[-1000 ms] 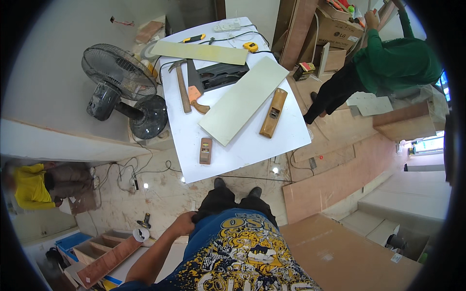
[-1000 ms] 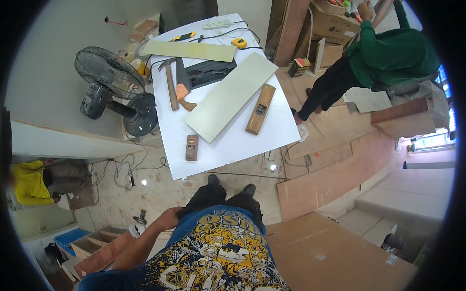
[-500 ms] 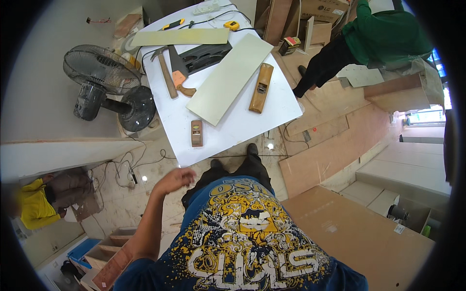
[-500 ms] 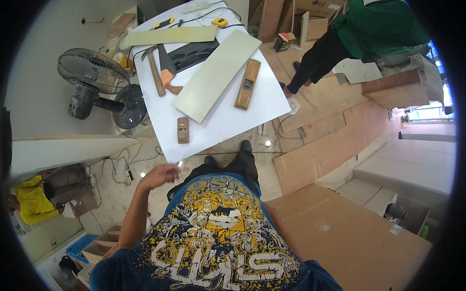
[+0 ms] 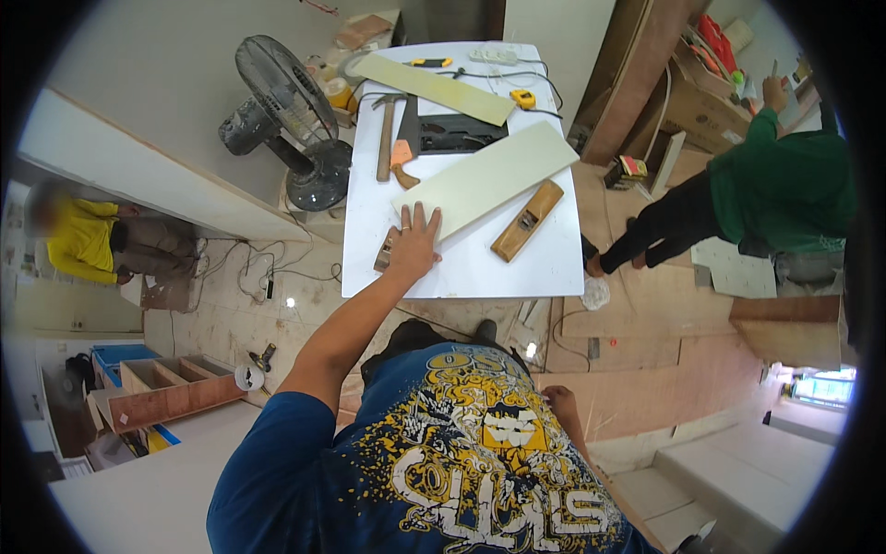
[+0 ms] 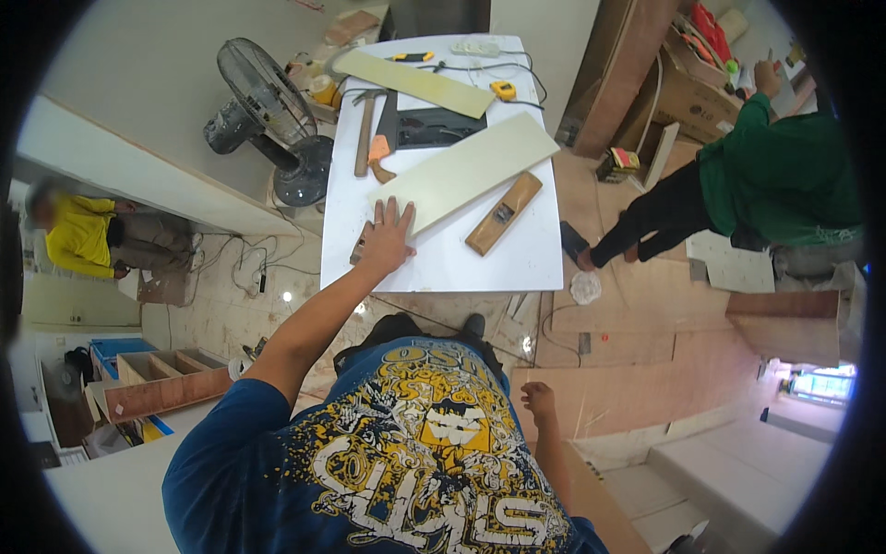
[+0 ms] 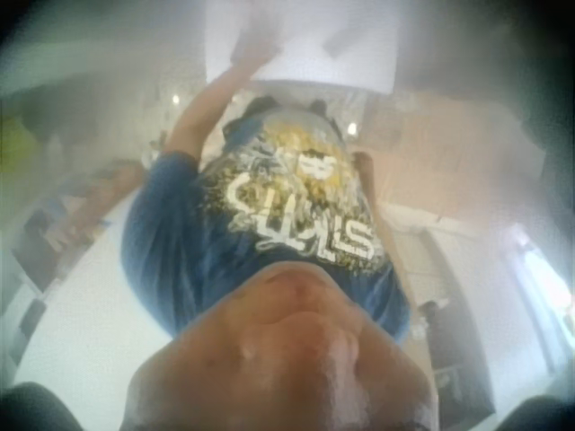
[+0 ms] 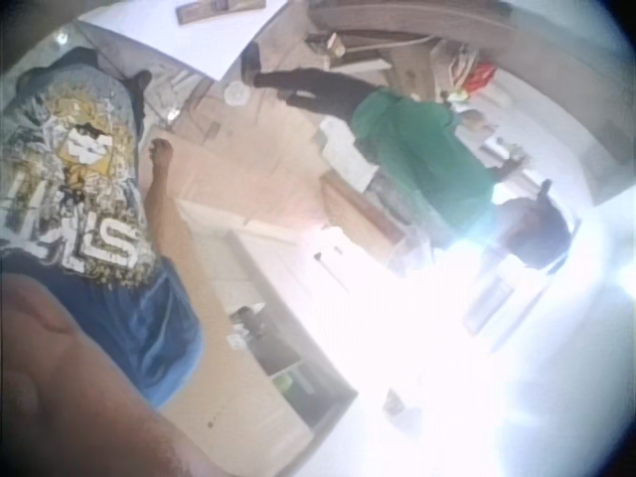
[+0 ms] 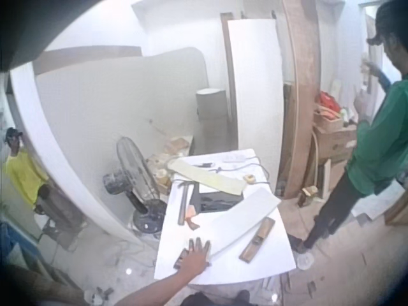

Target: The person assembles a wooden cabinet by fitting white panels into a curved frame. They use a hammer to secure the pieces and a power drill to fasten them. The person works with another individual who assists with holding and positioning the panels.

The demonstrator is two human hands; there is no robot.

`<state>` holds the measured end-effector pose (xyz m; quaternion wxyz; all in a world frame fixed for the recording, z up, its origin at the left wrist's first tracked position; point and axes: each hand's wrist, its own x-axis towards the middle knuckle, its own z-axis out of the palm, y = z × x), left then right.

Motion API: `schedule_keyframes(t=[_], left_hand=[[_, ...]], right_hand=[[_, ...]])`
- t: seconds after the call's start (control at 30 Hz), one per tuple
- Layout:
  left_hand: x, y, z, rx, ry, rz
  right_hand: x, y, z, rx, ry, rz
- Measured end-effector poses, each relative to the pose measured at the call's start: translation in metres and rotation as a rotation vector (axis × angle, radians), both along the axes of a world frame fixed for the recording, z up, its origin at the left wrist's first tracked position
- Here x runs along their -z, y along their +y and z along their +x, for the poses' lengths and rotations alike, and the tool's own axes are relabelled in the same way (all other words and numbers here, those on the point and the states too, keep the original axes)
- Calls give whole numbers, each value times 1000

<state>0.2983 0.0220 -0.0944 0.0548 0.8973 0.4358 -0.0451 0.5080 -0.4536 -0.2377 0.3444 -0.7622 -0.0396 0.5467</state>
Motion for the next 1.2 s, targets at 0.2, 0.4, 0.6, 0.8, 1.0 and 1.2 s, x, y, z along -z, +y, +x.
schedule_keyframes(t=[0.2, 0.4, 0.6, 0.8, 1.0, 1.2], left_hand=[[27, 17, -7, 62, 108, 105], [-55, 15, 23, 121, -71, -103], [-57, 35, 5, 209, -400, -88], [-39, 51, -7, 237, -698, -78], [-92, 75, 29, 98, -1113, -227], [-154, 69, 54, -106, -1243, -598]], right_hand=[[31, -4, 31, 44, 59, -13], [26, 35, 48, -110, -114, 125], [17, 104, 47, -140, -291, 278], [-7, 142, 22, -249, -390, 343], [-120, 269, -19, 15, -11, 549], [-220, 417, -1, 486, 709, 1069]])
